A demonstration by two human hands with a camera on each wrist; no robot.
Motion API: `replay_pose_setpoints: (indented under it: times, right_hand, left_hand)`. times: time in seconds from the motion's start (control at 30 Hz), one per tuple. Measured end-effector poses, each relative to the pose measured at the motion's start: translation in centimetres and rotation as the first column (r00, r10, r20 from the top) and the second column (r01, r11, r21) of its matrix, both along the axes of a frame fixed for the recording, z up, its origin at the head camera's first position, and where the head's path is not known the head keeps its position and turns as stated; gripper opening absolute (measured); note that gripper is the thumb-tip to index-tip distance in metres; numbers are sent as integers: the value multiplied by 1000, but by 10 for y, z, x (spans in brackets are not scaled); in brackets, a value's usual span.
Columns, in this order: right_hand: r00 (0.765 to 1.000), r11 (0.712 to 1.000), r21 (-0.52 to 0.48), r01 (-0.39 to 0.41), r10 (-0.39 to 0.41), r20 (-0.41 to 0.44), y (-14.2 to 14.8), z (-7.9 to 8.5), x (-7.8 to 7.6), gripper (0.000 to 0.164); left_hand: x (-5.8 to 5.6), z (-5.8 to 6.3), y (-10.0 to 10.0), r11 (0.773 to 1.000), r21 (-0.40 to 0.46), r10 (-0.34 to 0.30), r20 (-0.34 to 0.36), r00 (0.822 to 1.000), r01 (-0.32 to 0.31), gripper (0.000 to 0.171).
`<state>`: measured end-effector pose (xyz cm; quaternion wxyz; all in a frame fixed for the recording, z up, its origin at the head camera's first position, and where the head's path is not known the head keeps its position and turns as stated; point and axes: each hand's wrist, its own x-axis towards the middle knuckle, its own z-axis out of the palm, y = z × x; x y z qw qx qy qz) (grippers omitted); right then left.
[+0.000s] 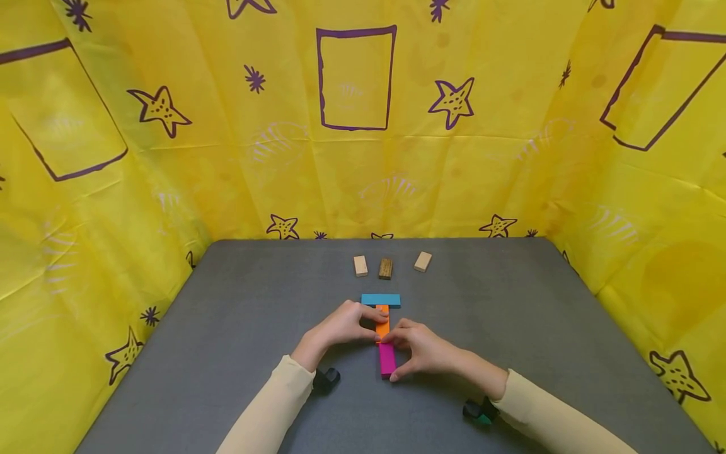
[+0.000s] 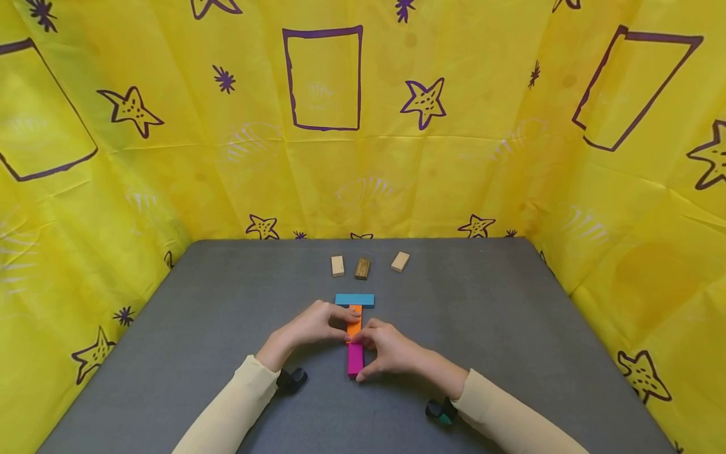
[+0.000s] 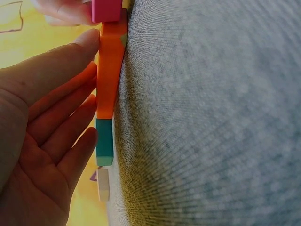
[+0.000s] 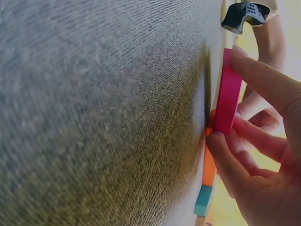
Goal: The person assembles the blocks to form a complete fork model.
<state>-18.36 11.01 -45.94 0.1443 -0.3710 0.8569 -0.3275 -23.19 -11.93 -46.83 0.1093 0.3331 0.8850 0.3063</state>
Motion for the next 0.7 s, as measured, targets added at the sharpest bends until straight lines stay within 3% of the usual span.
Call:
replay_pose_setpoints:
  times: [0.7]
  right_hand:
    - [998,998,16,54,-54,27,-5,1,2,62]
  left_hand:
    - [1,3,0,1000,1,8,27,1000,-8,44]
